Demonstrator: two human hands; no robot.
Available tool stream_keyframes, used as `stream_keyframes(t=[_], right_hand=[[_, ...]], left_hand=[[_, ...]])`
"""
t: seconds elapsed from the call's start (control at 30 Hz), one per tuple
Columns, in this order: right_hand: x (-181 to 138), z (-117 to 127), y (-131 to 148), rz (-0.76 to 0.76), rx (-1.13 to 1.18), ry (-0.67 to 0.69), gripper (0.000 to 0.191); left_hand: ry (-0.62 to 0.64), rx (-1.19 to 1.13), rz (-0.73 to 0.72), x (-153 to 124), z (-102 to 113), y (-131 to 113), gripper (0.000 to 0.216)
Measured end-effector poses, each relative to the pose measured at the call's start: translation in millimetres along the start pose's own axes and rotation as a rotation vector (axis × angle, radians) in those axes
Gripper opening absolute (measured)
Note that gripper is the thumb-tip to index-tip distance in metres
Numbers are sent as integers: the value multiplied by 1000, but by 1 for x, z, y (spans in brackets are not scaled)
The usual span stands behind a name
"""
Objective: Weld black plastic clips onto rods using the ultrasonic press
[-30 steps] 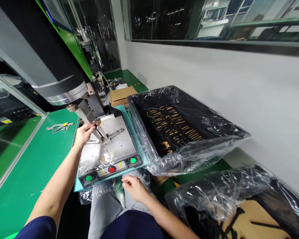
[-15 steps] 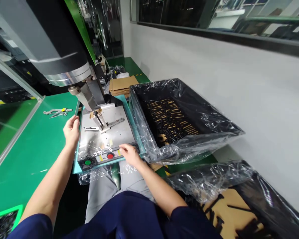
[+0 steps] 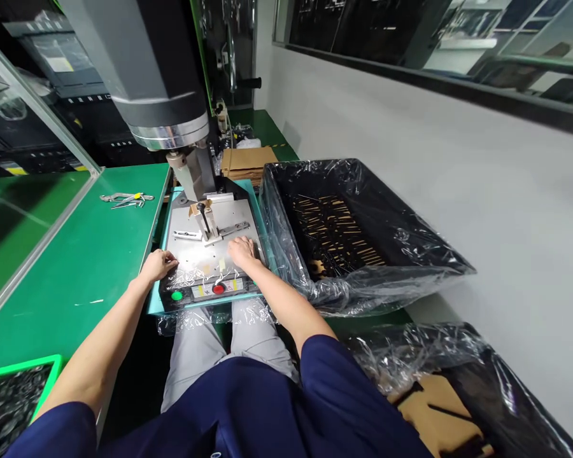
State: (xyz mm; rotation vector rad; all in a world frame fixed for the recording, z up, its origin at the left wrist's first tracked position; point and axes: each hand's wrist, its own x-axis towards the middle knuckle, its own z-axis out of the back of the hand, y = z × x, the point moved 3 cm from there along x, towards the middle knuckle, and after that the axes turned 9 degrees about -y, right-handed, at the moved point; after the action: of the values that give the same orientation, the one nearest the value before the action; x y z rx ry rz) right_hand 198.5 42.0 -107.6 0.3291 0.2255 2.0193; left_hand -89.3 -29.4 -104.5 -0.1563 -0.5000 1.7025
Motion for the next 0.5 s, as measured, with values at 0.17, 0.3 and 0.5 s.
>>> stream_keyframes(t=[0.17,0.3,0.5], right_hand=[[3,19,-2,37,-23,-25,20],[10,50,-12,78,-9,-62,17],[29,104,-27,18,137,-155,12]], left_hand=[[42,-153,16,3,10,-1,21],[159,-635,71,12,26,-16,38],[52,-838,79,45,52,-48,41]])
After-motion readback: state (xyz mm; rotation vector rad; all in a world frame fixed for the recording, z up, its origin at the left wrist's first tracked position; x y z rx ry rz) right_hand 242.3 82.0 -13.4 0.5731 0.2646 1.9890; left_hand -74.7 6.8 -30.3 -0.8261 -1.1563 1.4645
